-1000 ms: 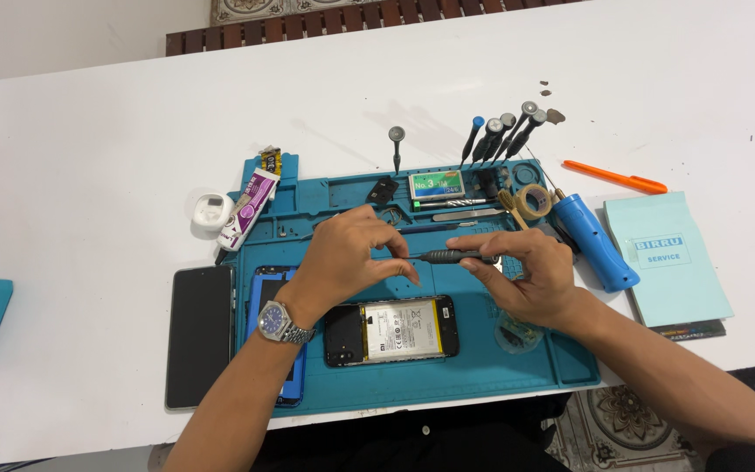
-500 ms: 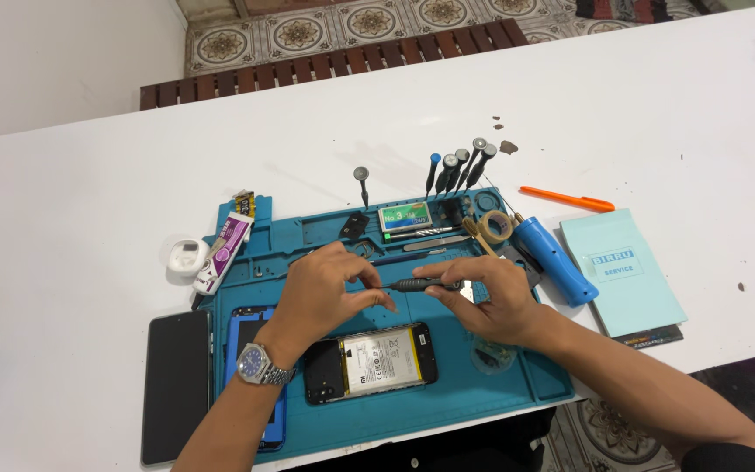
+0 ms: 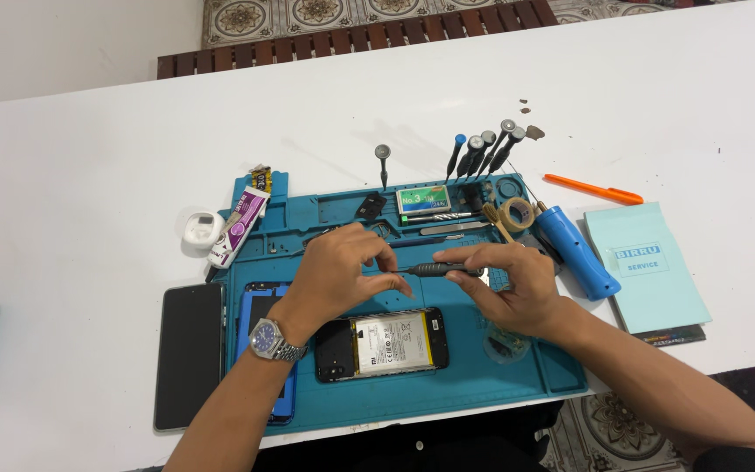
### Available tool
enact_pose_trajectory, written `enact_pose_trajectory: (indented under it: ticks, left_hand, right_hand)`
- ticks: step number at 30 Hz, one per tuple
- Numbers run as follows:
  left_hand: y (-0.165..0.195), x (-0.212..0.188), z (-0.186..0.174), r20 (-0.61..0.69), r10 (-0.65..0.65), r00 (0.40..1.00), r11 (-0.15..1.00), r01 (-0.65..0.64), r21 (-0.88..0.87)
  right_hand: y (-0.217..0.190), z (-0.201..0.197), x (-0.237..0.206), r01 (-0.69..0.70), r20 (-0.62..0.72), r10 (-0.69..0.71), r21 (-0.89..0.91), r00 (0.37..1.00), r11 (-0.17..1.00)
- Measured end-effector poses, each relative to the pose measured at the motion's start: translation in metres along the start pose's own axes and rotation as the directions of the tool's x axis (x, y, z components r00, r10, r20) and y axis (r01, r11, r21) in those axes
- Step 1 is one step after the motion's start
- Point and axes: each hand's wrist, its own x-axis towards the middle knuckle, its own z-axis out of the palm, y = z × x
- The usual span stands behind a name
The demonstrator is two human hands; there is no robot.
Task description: The person repairs a smartphone at a service workbench. They handle small internal components and flex cables, use a screwdriver to unscrew parts, pry at the phone's internals, then lift the phone and continue working on its battery and frame with the screwdriver.
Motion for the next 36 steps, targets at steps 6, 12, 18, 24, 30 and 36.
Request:
enact_pose_trajectory:
  ticks: [6,12,18,24,30,36]
  left_hand:
    - [0.002,0.000,0.000,-0.023,0.016,1.000,1.000,-0.016,0.011]
    - [0.001,0.000,0.001,-0.010,0.001,1.000,1.000,-0.001,0.012]
    - [0.001,0.001,0.001,-0.002,0.010,1.000,1.000,-0.010,0.012]
    - [0.002,-0.001,0.009,0.114,-0.005,0.993,1.000,0.003,0.013]
    - [0.003,-0.001,0.014,0.175,-0.028,0.984,0.999,0.031,-0.017]
    - [0.003,-0.001,0.016,0.194,-0.024,0.981,0.999,0.032,-0.040]
  right_hand:
    - [0.000,0.002,-0.002,0.018,0.000,-0.018,0.010,1.000,1.000]
    - [0.001,0.001,-0.001,0.037,0.016,-0.037,0.009,0.999,0.999]
    - [-0.001,-0.001,0.004,0.089,0.059,-0.088,-0.014,0.994,0.996]
    - [-0.008,-0.001,0.007,0.092,0.169,-0.086,-0.033,0.982,0.995]
    - [-0.012,-0.003,0.010,0.126,0.176,-0.113,-0.059,0.978,0.990]
    - [-0.016,0.000,0.013,0.135,0.253,-0.131,0.001,0.959,0.991]
